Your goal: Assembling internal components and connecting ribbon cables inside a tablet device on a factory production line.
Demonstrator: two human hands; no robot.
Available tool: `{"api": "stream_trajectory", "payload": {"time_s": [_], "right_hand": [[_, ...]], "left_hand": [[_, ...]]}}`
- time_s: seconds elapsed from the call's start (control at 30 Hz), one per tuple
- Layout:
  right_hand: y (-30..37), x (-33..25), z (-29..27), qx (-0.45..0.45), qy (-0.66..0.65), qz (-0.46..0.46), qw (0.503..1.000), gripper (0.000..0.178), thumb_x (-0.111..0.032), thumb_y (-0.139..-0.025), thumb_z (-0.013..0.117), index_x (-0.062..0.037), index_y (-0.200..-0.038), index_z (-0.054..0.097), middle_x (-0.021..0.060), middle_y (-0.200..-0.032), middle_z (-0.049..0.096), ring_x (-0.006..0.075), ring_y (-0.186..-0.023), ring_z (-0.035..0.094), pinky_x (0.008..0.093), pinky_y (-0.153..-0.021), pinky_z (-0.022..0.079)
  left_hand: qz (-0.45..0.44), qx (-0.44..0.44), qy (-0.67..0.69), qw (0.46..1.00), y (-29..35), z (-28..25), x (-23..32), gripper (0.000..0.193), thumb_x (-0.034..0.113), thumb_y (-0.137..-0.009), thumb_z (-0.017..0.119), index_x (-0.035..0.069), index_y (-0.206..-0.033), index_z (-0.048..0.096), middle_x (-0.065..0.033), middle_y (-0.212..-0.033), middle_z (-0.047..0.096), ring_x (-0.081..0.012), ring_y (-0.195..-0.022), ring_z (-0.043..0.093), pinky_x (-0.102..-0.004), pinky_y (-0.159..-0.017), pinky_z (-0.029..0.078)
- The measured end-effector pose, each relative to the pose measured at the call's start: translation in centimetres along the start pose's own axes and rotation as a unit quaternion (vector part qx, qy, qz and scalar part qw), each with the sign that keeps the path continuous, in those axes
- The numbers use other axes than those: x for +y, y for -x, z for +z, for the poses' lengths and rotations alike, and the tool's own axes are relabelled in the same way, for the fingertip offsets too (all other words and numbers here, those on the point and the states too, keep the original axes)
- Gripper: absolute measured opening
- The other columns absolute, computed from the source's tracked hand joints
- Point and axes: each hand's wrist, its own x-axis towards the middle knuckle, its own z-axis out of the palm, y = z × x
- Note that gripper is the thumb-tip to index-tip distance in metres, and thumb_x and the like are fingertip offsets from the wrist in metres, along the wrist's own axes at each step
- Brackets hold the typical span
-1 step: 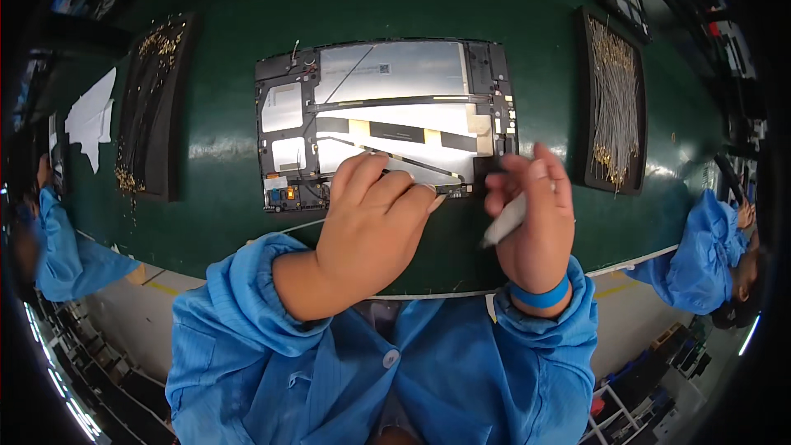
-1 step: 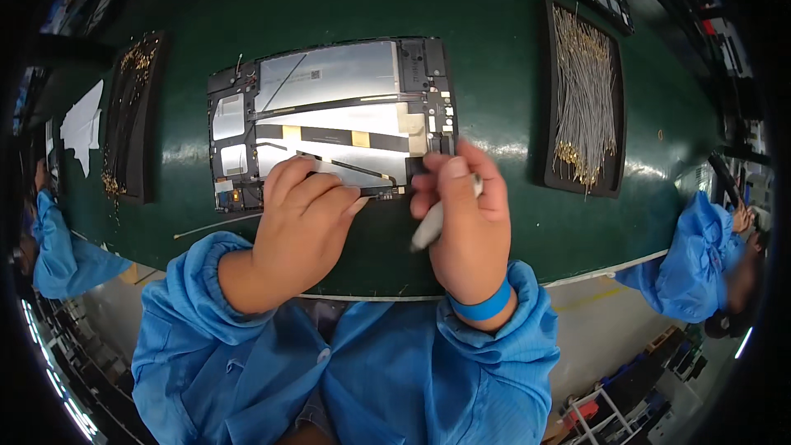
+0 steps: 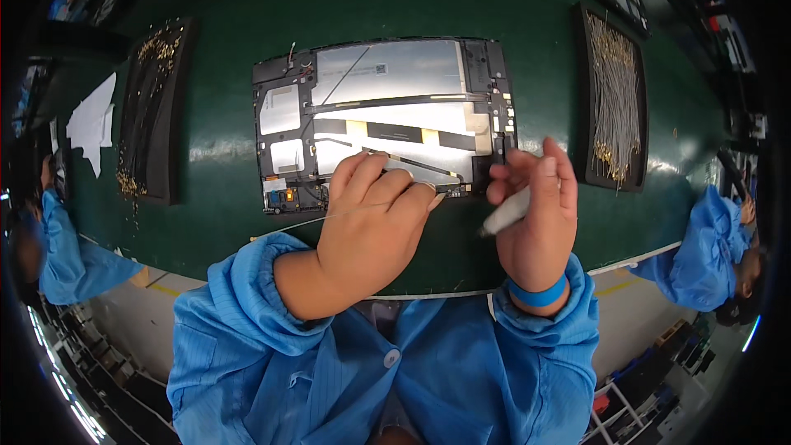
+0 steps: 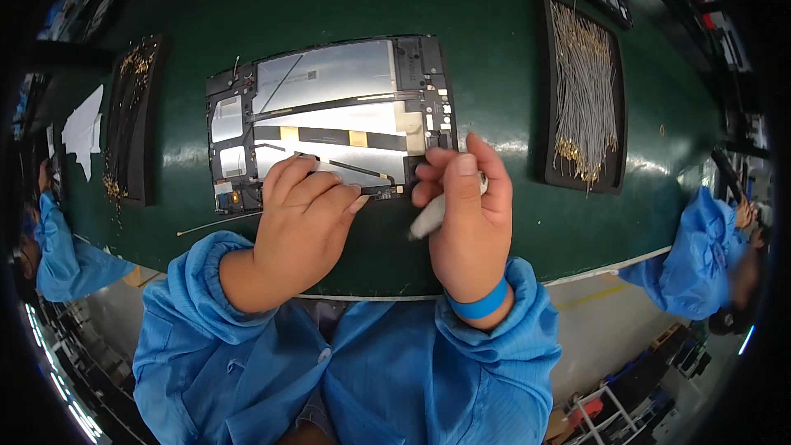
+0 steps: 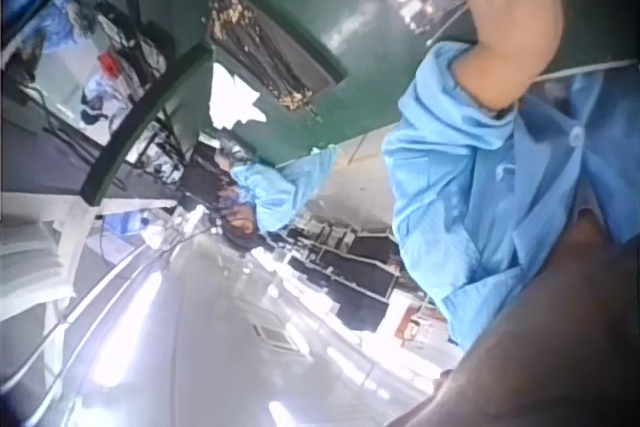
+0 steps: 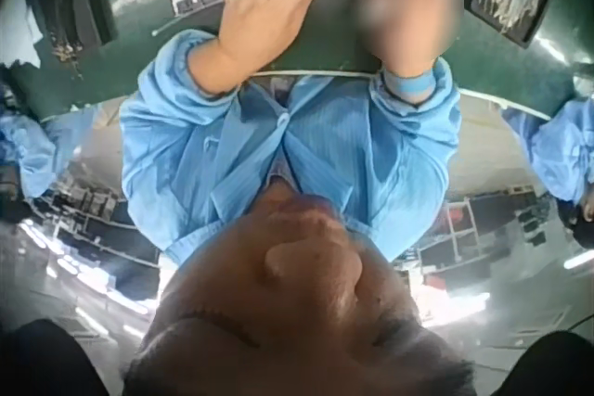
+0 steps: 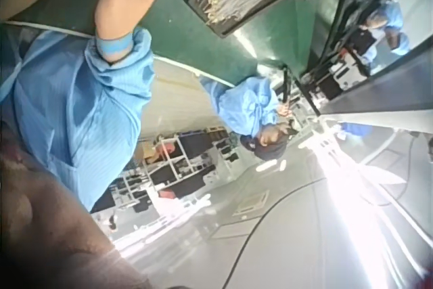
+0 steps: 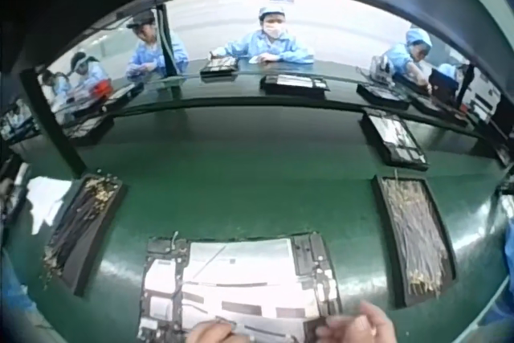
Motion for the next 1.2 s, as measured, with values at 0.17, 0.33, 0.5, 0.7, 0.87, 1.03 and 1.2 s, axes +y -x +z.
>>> {"api": "stream_trajectory", "payload": {"time_s": [0.17,0.33,0.5,0.7,0.87,1.03,1.2], "right_hand": [[-0.8,2.6,-0.8,0.002,0.12,-0.283,0.952,0.029,-0.02,-0.086,0.037,-0.0037,-0.11,0.033,0.0121,-0.09,0.053,0.013,-0.073,0.047,0.0261,-0.068,0.04],[-1.3,3.8,-1.2,-0.036,0.134,-0.355,0.924,0.026,-0.02,-0.087,0.035,-0.0046,-0.108,0.033,0.0149,-0.091,0.053,0.0154,-0.072,0.051,0.0276,-0.067,0.042],[-1.5,4.0,-1.2,-0.05,0.195,-0.407,0.891,0.025,-0.022,-0.086,0.035,-0.0044,-0.105,0.034,0.0158,-0.088,0.054,0.0165,-0.07,0.052,0.0281,-0.065,0.043],[-1.4,4.2,-1.2,-0.069,0.181,-0.412,0.89,0.026,-0.022,-0.086,0.035,-0.0036,-0.104,0.035,0.0159,-0.084,0.054,0.017,-0.07,0.052,0.028,-0.065,0.044],[-1.4,4.0,-1.4,-0.077,0.174,-0.402,0.896,0.026,-0.023,-0.086,0.034,-0.0036,-0.103,0.035,0.0157,-0.083,0.054,0.0181,-0.071,0.053,0.0282,-0.063,0.044],[-1.5,3.9,-1.3,-0.116,0.183,-0.409,0.886,0.026,-0.023,-0.086,0.034,-0.0037,-0.104,0.034,0.0159,-0.084,0.054,0.0188,-0.073,0.054,0.0282,-0.063,0.045],[-1.8,2.6,-1.1,-0.181,0.243,-0.441,0.845,0.022,-0.019,-0.082,0.047,-0.0029,-0.096,0.042,0.0156,-0.083,0.054,0.0232,-0.069,0.055,0.0301,-0.06,0.045]], "left_hand": [[0.005,0.0,-0.012,1.0,-0.4,0.3,0.2,0.013,0.01,-0.061,0.061,0.007,-0.073,0.055,-0.0044,-0.072,0.051,-0.0239,-0.078,0.047,-0.0376,-0.078,0.034],[0.002,0.001,-0.016,1.0,-0.5,0.3,0.1,0.015,0.009,-0.06,0.061,0.007,-0.074,0.055,-0.0045,-0.073,0.051,-0.0239,-0.078,0.047,-0.0373,-0.077,0.035],[0.01,0.004,-0.014,1.0,-0.3,0.3,-0.2,0.017,0.009,-0.06,0.061,0.007,-0.075,0.055,-0.0049,-0.075,0.05,-0.0242,-0.079,0.047,-0.0377,-0.077,0.035],[0.004,0.011,-0.021,1.0,0.1,0.5,-0.1,0.017,0.01,-0.061,0.061,0.008,-0.076,0.055,-0.0043,-0.076,0.051,-0.0239,-0.081,0.047,-0.0378,-0.079,0.034],[-0.009,-0.004,-0.01,1.0,0.3,0.4,0.1,0.021,0.006,-0.058,0.064,0.008,-0.078,0.056,-0.0055,-0.082,0.051,-0.0263,-0.086,0.046,-0.0398,-0.08,0.034],[-0.018,-0.006,-0.004,1.0,0.2,0.3,-0.1,0.021,0.006,-0.058,0.063,0.008,-0.078,0.056,-0.0054,-0.082,0.051,-0.0262,-0.086,0.046,-0.0396,-0.08,0.034],[-0.021,-0.003,-0.003,1.0,-0.1,0.3,0.0,0.022,0.006,-0.058,0.063,0.008,-0.078,0.056,-0.0049,-0.081,0.051,-0.0259,-0.086,0.046,-0.0395,-0.08,0.034]]}}
